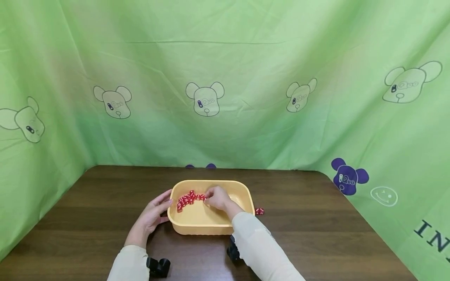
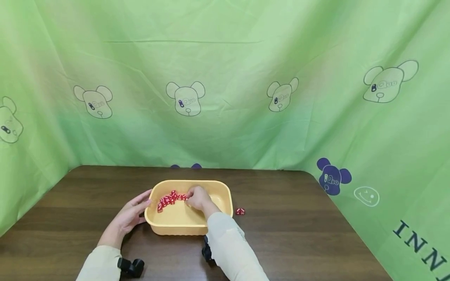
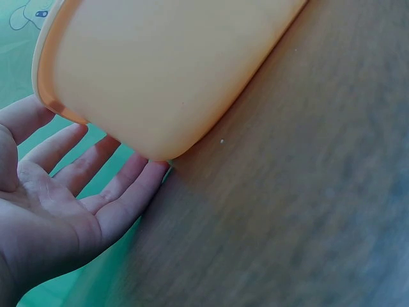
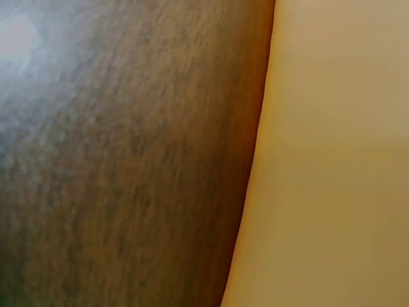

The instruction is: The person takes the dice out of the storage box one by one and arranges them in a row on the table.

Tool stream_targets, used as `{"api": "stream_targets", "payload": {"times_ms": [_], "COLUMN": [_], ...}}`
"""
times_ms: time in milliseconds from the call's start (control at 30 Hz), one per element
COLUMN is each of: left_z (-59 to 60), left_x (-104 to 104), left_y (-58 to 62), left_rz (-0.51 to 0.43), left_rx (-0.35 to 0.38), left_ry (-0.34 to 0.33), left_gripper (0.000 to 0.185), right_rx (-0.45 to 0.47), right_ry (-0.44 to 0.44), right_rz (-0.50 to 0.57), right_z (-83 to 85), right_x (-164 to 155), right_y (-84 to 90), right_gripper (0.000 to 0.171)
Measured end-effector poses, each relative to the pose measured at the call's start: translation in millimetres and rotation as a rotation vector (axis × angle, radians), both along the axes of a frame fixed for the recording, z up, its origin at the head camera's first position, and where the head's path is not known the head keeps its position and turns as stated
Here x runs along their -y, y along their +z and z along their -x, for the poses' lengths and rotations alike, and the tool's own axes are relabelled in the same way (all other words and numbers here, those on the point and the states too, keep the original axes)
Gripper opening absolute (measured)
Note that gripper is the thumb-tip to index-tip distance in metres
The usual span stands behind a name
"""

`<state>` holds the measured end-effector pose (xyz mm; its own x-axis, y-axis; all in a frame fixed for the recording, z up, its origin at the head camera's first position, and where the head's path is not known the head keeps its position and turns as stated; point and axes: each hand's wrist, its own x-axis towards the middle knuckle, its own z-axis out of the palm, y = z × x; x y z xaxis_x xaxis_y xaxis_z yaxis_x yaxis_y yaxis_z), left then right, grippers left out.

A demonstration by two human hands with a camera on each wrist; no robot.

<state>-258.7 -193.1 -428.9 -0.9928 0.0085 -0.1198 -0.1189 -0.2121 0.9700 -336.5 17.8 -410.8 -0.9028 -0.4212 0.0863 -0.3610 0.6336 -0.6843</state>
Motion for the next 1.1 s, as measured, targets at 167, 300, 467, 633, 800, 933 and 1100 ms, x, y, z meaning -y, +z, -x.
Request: {"api": "stream_targets", "payload": {"times_ms": [167,300,467,633,800,933,1100], "left_z": [0.5,0.7,1.0,0.8,0.1,-0.1,-0.9], "left_x": [0,0,1,1,1,1,1], "left_y": [1.4,2.4,2.4,2.1,1.9,1.1,0.6], "left_rz": [0.005,-0.002,-0.008,-0.005,0.007,0.006,0.003], "left_rx": [-0.002,-0.005,-0.011,-0.008,0.000,0.000,0.000], "left_ry": [-0.012,-0.018,-0.017,-0.013,-0.011,-0.006,-0.014], "left_gripper": [0.050,0.050,0.050,0.050,0.049,0.049,0.050], "right_rx": [0.039,0.042,-0.006,-0.082,0.028,0.020,-0.028], "right_ry": [-0.004,0.009,0.017,0.135,0.054,0.063,0.113], "right_rz": [0.072,0.128,0.149,0.226,0.212,0.255,0.272], "right_z": [-0.9,-1.5,4.4,50.4,13.9,-15.4,-16.8], "right_x": [-1,-1,-3,-9,-4,-8,-20], "right_y": [3.0,7.6,4.8,-41.4,3.2,38.4,50.5], "right_gripper": [0.005,0.006,0.009,0.008,0.009,0.010,0.009]}}
